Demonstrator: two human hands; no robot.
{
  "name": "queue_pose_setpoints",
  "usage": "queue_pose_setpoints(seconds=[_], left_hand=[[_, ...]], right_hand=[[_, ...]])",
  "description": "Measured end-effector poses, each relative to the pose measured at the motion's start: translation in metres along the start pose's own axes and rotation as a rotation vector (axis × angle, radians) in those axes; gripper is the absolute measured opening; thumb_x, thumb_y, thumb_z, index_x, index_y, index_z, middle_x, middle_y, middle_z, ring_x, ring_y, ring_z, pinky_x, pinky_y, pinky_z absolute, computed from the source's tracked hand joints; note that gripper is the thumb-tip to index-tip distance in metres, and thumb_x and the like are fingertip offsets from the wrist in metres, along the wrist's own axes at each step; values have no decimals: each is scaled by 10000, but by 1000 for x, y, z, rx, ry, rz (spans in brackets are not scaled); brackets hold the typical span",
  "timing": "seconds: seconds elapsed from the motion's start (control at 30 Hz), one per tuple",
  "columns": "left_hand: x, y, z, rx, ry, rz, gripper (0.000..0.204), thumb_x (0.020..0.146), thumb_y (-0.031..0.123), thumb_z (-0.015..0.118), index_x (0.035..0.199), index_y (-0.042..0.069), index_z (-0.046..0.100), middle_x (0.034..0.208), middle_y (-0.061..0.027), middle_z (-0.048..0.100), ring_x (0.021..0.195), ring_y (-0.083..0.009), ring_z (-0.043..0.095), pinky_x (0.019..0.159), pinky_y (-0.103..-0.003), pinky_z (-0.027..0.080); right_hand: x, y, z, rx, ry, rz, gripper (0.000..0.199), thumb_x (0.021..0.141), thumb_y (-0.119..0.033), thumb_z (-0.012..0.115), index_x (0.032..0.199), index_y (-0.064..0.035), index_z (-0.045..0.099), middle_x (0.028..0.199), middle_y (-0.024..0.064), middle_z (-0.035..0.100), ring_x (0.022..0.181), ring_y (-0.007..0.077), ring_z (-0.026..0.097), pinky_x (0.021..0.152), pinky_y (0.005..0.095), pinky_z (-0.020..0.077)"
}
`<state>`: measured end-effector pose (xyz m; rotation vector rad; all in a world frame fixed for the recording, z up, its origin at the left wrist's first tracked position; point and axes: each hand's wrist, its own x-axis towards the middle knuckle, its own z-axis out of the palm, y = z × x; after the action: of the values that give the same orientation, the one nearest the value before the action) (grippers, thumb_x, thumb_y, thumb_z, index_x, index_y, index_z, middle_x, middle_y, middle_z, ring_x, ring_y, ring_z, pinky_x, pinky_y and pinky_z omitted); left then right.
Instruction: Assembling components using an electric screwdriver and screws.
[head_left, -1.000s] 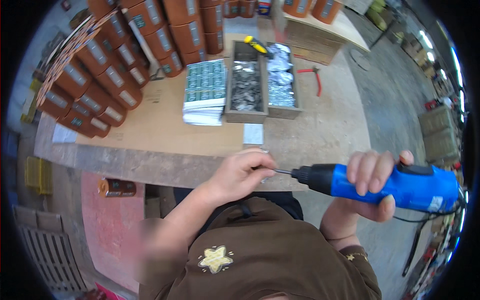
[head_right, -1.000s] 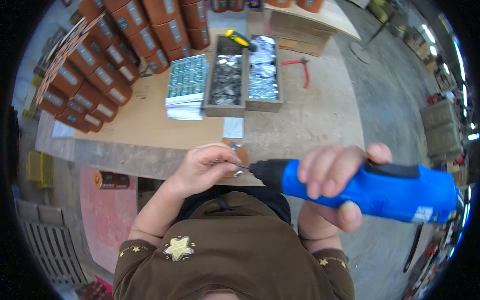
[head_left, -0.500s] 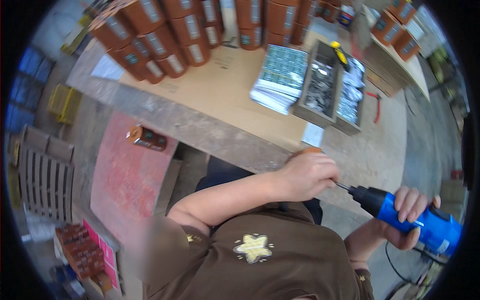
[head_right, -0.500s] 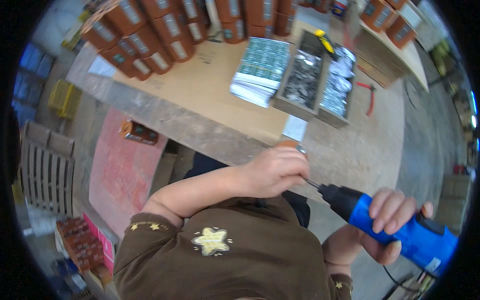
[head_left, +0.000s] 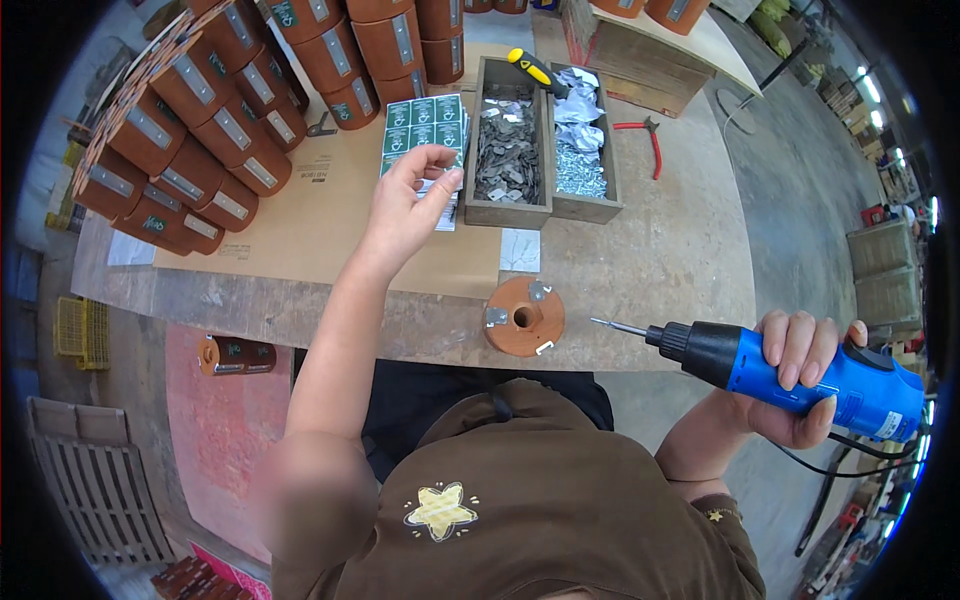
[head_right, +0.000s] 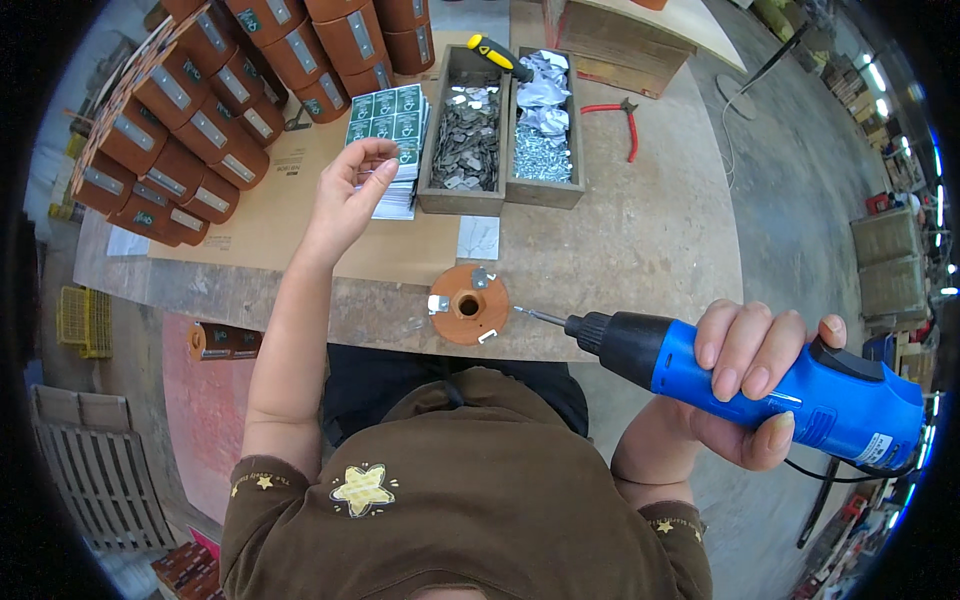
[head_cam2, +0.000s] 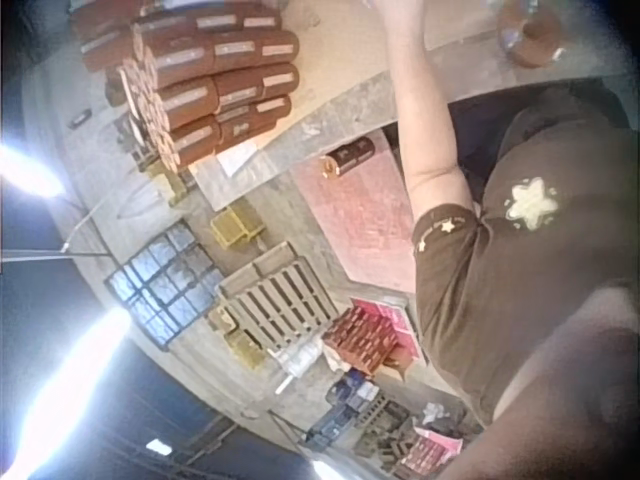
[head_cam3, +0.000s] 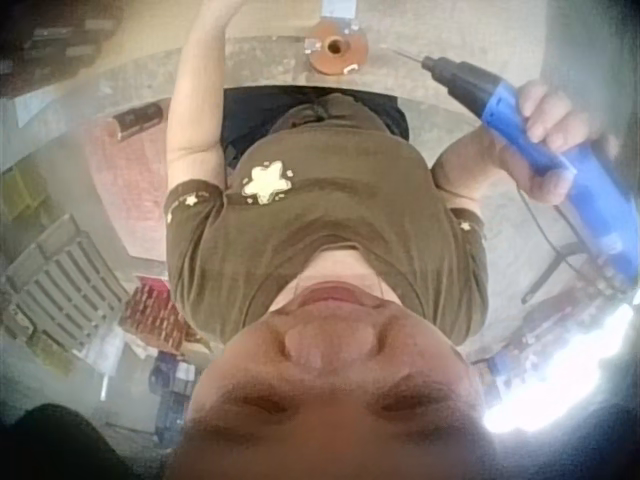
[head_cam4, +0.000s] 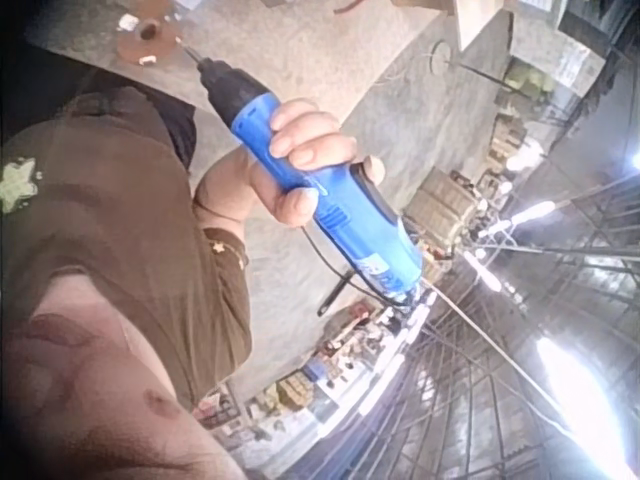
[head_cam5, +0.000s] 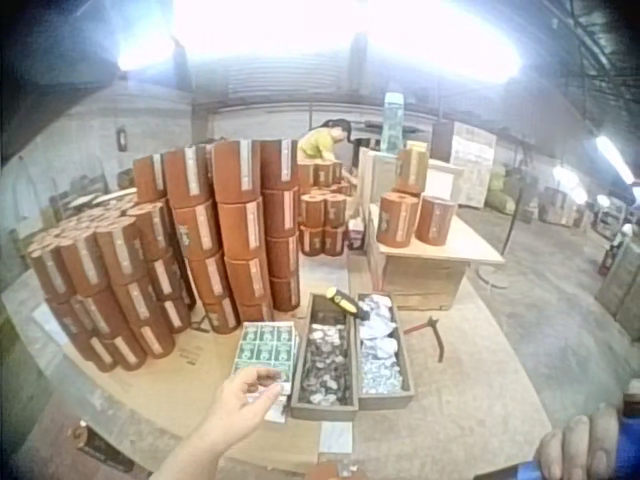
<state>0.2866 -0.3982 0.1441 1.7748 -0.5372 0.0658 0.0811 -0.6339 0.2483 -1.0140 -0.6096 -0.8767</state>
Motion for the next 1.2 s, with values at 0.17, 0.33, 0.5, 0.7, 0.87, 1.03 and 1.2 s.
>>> queue_pose_setpoints(seconds=[0.17, 0.33, 0.5, 0.7, 0.87, 1.03, 1.2], left_hand=[[28, -11, 16, 98, -21, -46, 164, 787, 95, 580, 924, 5, 586, 839, -30, 609, 773, -98, 553, 698, -240, 446], [60, -18, 54, 516, -272, 15, 157, 715, 103, 612, 864, 54, 619, 787, -86, 637, 728, -204, 602, 674, -313, 465], [74, -32, 75, 1091, -546, 160, 198, 651, 181, 666, 846, 151, 651, 852, -50, 631, 861, -237, 579, 710, -397, 424], [75, -31, 80, 1112, -571, 175, 201, 653, 191, 669, 853, 172, 646, 890, -44, 593, 901, -228, 560, 732, -391, 399], [74, -25, 80, 1140, -615, 243, 217, 725, 73, 508, 855, 179, 645, 935, -46, 587, 888, -227, 573, 731, -391, 382], [71, -30, 79, 1118, -573, 246, 145, 661, 137, 640, 803, 125, 617, 856, -52, 593, 875, -233, 564, 710, -390, 392], [71, -26, 68, 928, -548, 200, 116, 652, 112, 631, 753, 82, 581, 776, -71, 606, 814, -252, 573, 667, -392, 406]], right_hand=[[-2, -2, -8, -15, 20, 0, 578, 739, -171, 570, 1215, -8, 285, 747, 40, 495, 615, 127, 498, 591, 285, 416], [-4, -3, -10, -39, 46, 3, 578, 747, -180, 550, 1224, -9, 271, 747, 39, 485, 606, 125, 484, 587, 287, 410], [-5, -9, -14, -51, 48, -10, 578, 746, -181, 550, 1222, -14, 268, 745, 39, 484, 607, 127, 484, 583, 290, 411], [-7, -11, -17, -64, 79, -12, 572, 744, -184, 547, 1217, -19, 270, 738, 44, 485, 605, 129, 486, 582, 292, 414], [-9, -8, -15, -60, 91, 3, 570, 741, -181, 540, 1218, -23, 271, 741, 49, 489, 604, 134, 489, 580, 292, 412], [-9, -10, -14, -73, 88, -6, 570, 739, -181, 542, 1216, -20, 275, 742, 51, 490, 605, 138, 489, 573, 293, 408], [-10, -12, -15, -66, 97, -10, 575, 740, -182, 540, 1222, -18, 272, 742, 54, 490, 607, 141, 490, 578, 298, 409]])
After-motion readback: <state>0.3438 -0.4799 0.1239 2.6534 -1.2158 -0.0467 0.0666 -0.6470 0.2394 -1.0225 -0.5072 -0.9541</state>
